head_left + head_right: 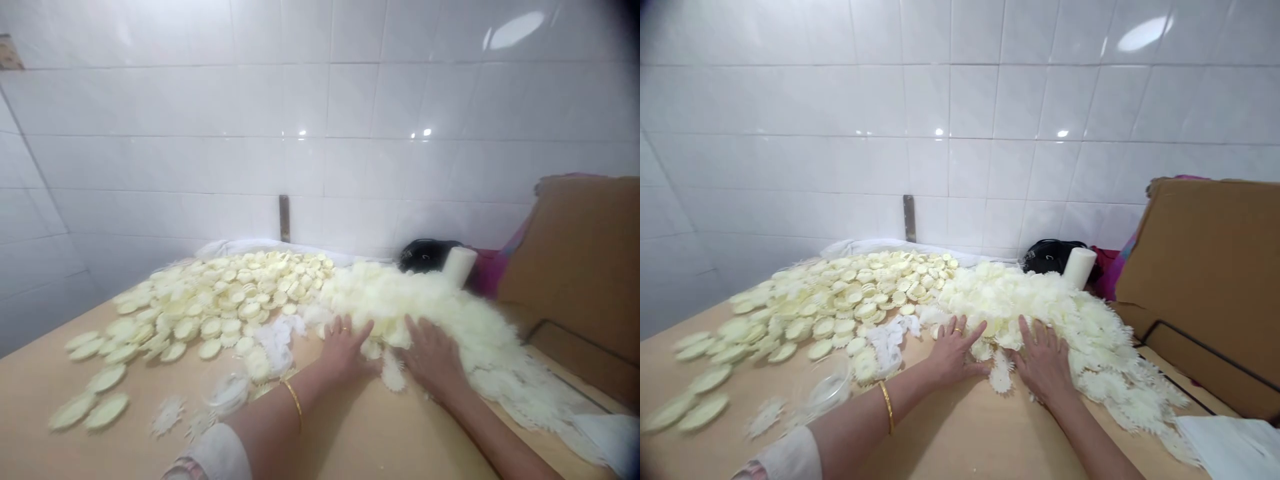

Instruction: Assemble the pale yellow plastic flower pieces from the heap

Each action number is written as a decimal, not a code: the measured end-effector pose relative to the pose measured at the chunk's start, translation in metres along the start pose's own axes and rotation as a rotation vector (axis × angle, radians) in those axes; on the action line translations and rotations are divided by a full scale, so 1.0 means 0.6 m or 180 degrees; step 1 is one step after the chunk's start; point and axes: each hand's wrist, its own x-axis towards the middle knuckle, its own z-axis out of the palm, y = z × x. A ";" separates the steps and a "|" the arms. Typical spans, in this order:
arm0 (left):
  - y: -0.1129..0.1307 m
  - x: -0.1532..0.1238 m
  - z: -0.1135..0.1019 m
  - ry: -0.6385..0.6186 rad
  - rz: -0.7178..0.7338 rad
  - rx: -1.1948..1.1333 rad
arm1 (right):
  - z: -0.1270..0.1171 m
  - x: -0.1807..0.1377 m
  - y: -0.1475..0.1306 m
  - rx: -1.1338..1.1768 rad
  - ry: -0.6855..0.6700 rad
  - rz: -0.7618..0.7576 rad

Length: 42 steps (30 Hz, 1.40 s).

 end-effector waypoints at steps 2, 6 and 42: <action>0.003 -0.008 -0.007 0.0054 0.0041 0.0055 | -0.008 -0.009 0.004 -0.0085 0.0176 -0.0064; 0.010 -0.011 -0.029 -0.0012 -0.0071 0.0187 | -0.039 -0.014 0.005 -0.0067 0.0258 -0.0194; -0.221 0.057 -0.140 -0.0135 0.0017 0.1879 | -0.113 -0.047 -0.183 0.1809 0.0598 -0.1977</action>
